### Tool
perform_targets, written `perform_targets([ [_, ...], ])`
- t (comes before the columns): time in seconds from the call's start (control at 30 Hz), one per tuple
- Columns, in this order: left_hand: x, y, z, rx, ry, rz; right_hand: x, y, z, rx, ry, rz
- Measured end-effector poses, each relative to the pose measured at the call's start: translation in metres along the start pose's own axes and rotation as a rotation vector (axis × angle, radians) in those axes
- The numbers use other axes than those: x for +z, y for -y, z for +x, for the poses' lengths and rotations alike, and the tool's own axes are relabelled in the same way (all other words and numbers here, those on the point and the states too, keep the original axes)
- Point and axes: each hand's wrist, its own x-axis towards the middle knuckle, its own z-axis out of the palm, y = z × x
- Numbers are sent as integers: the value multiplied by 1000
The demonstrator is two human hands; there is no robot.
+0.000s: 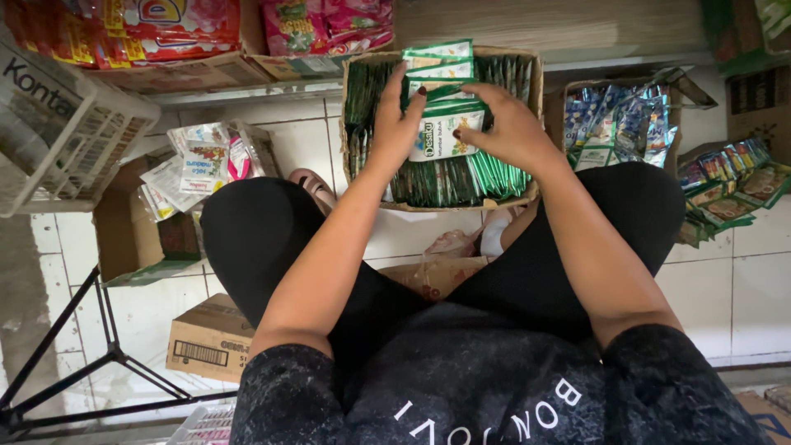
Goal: The person organizes and stacks small packets of spice mix from a cardboard box into organized rows on the floor of a grocery store shelf area.
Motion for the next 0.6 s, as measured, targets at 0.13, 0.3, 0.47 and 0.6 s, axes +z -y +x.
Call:
perform_targets([
  [0.13,-3,6,10,-35,58,-56,-3,17,-4,55,19,-61],
  [0.3,-5,14,10,63,102,19,5,15,-5,-29,-78,-113],
  [0.47,-5,7,6,80,143,1,21,2,-5,-99,-64,-333],
  [0.6,-5,-5,2,65,144,67,31,-7,2,-36,34,-339],
])
